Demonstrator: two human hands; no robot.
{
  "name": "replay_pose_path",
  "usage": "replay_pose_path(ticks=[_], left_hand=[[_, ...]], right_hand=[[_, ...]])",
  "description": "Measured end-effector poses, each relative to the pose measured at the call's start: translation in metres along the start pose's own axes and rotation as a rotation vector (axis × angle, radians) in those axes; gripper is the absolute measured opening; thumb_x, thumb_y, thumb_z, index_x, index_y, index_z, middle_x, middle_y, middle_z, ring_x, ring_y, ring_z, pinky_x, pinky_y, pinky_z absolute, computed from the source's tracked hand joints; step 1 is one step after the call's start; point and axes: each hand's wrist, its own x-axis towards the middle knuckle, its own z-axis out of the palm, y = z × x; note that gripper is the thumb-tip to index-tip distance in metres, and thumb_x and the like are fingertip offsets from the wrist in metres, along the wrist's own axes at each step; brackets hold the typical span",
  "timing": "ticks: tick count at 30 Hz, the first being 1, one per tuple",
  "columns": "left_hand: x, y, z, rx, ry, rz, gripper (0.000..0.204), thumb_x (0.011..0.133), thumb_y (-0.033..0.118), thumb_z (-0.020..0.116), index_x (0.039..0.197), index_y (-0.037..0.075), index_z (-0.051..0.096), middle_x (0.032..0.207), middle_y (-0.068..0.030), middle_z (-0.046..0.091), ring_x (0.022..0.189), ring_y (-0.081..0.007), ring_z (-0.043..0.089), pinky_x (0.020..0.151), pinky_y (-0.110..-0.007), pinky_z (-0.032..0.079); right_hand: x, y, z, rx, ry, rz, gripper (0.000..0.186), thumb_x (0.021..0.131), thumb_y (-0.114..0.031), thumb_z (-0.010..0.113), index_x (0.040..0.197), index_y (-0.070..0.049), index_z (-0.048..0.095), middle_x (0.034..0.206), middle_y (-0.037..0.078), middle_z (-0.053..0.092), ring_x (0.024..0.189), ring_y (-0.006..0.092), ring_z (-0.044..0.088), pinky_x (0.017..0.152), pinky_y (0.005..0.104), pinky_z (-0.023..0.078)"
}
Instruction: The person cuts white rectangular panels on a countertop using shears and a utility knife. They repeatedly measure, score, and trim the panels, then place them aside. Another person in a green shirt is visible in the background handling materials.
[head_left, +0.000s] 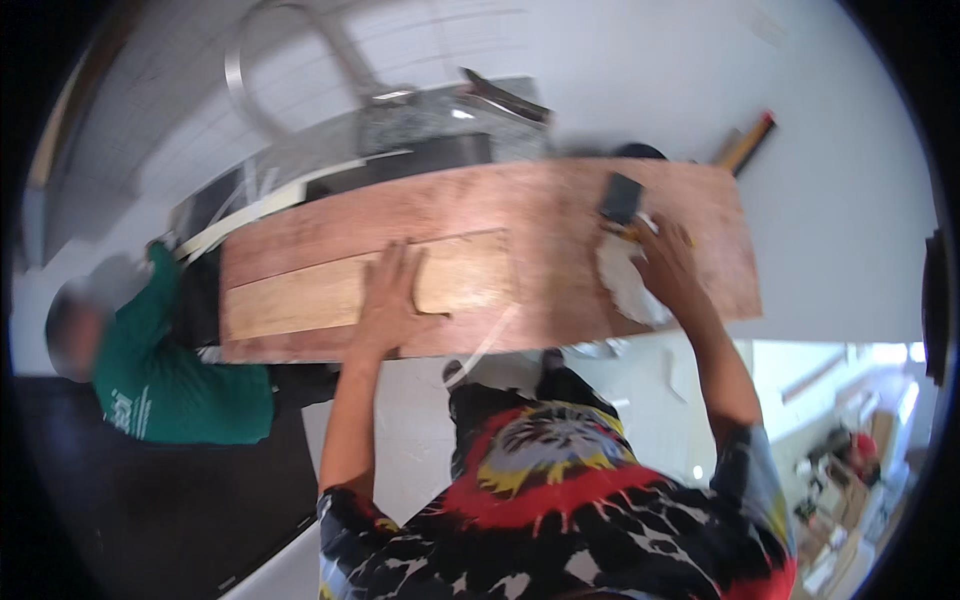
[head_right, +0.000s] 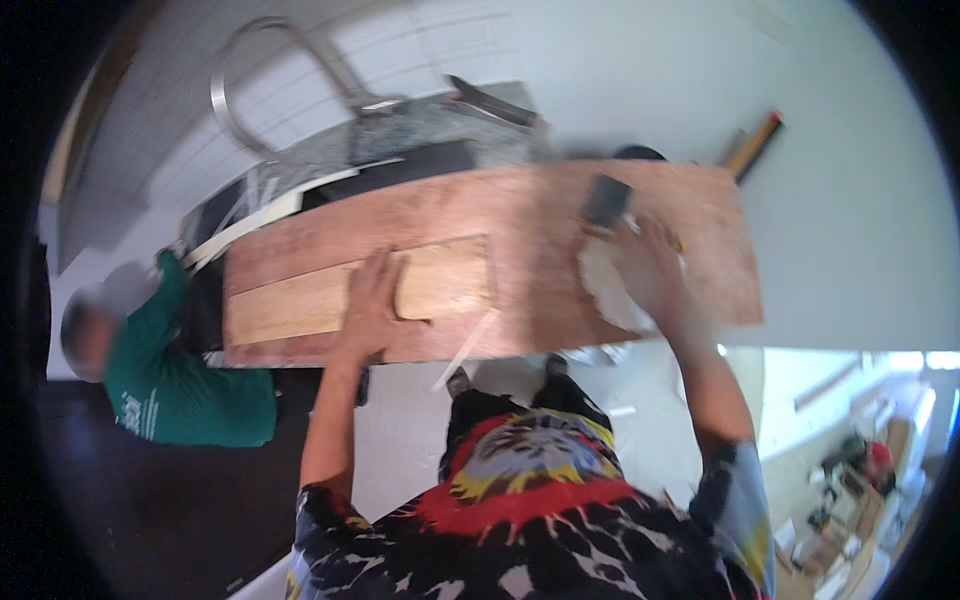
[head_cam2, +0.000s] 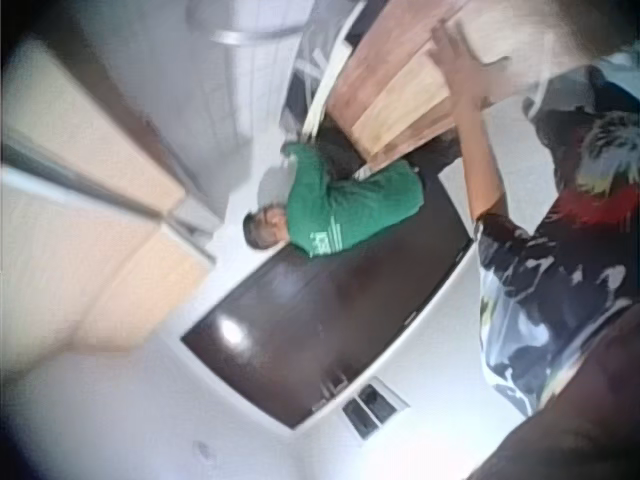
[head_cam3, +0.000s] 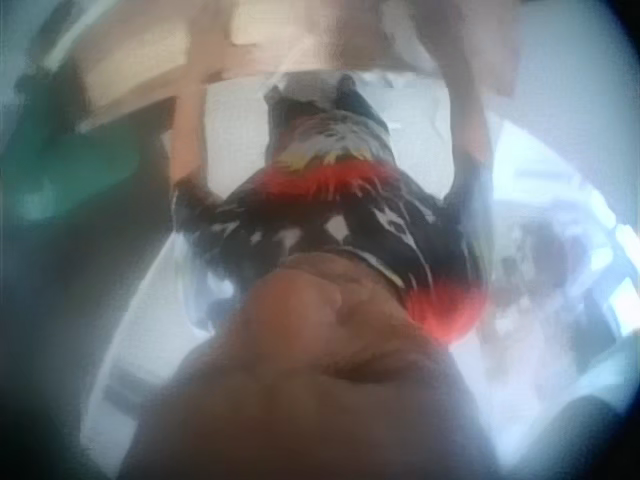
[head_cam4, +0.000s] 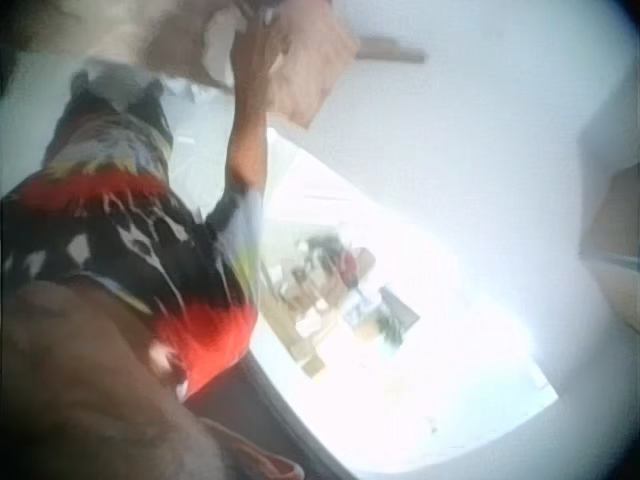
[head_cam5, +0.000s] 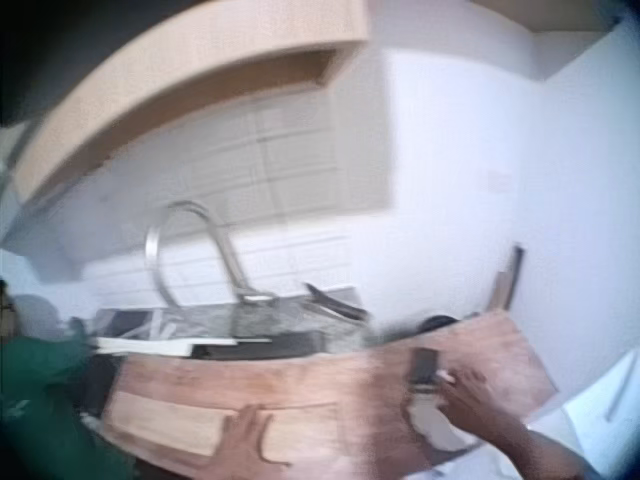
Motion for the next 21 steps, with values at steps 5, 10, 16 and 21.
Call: replay_pose_path(ticks=[5,10,16,21], left_hand=[[0.019,-0.042,-0.010,0.062,-0.101,0.159,0.134,0.059,0.061,0.091,0.167,0.012,0.027,0.173,-0.0259,0.016,0.161,-0.0422,0.011,0.127,-0.068,0.007],[0.017,-0.072,-0.017,0.030,-0.123,0.329,0.127,0.062,0.067,0.087,0.164,0.012,0.033,0.169,-0.0268,0.024,0.156,-0.0481,0.020,0.125,-0.071,0.012],[0.022,-0.079,0.008,-0.014,-0.062,0.363,0.116,0.064,0.062,0.087,0.158,0.011,0.040,0.162,-0.0271,0.032,0.150,-0.0500,0.029,0.123,-0.068,0.020],[0.004,-0.075,-0.020,0.011,-0.194,0.433,0.110,0.067,0.058,0.087,0.156,0.011,0.044,0.161,-0.0267,0.034,0.150,-0.0476,0.031,0.123,-0.066,0.022]], right_hand=[[-0.027,-0.152,0.019,0.562,-0.296,0.550,0.045,0.087,-0.024,0.081,0.119,0.002,0.064,0.098,0.024,0.071,0.091,0.0443,0.069,0.080,0.0515,0.054],[-0.024,-0.264,0.070,0.336,-0.051,0.634,0.029,0.089,-0.020,0.077,0.102,0.002,0.064,0.085,0.026,0.069,0.082,0.0435,0.070,0.071,0.0518,0.054],[-0.022,-0.270,0.065,0.251,-0.044,0.796,0.013,0.086,-0.009,0.070,0.090,0.001,0.063,0.081,0.026,0.068,0.078,0.0460,0.069,0.070,0.0552,0.053],[-0.044,-0.281,0.018,0.202,-0.190,0.801,0.003,0.081,-0.001,0.063,0.082,0.001,0.064,0.083,0.026,0.070,0.079,0.0472,0.069,0.072,0.0549,0.055]])
